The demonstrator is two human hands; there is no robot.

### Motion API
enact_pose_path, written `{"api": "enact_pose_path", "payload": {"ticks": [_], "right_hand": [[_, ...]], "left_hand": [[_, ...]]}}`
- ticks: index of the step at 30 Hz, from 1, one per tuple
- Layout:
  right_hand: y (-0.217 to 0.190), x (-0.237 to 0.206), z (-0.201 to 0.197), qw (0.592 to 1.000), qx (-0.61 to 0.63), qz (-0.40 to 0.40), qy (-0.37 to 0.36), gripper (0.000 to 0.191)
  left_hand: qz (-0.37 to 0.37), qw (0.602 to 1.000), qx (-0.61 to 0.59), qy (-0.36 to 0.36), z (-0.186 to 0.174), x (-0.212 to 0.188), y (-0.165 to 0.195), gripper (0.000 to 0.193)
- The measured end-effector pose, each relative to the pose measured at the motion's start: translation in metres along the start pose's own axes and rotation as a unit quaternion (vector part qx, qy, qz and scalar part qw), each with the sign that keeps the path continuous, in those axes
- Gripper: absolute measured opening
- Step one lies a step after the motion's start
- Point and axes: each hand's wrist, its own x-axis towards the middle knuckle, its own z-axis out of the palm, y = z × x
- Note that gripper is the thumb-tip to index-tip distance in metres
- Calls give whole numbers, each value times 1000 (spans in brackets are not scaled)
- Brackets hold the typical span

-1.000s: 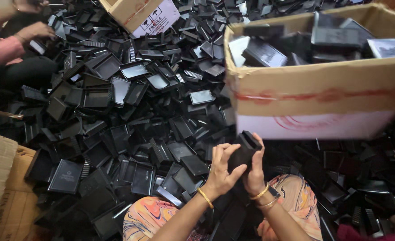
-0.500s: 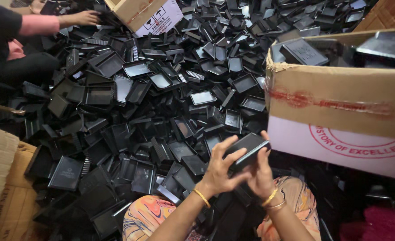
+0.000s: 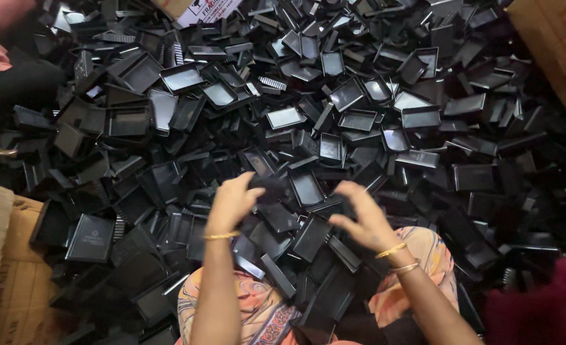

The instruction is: The person sits on the floor surrounded by black plastic cases and repeatedly picks them up, opens them, and places them into a cardboard box. The person handles the cases one at a time, inspecting them before placing them in the box.

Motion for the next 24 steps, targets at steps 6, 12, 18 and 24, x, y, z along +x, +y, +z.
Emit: {"api": "enact_pose_path", "payload": {"ticks": [6, 12, 18, 24], "right_hand": [[-18, -5, 24, 954, -74, -18, -288, 55], [-3, -13, 3, 954, -86, -6, -288, 34], [-9, -8, -14, 920, -81, 59, -380, 31], [-10, -1, -21, 983, 9, 11, -185, 58]], "left_hand": [[119, 961, 164, 188, 65, 28, -27, 26], [330, 931, 153, 33, 165, 38, -16, 44], [219, 967, 127, -14, 140, 50, -10, 8], [123, 974, -190, -30, 96, 40, -11, 24]]}}
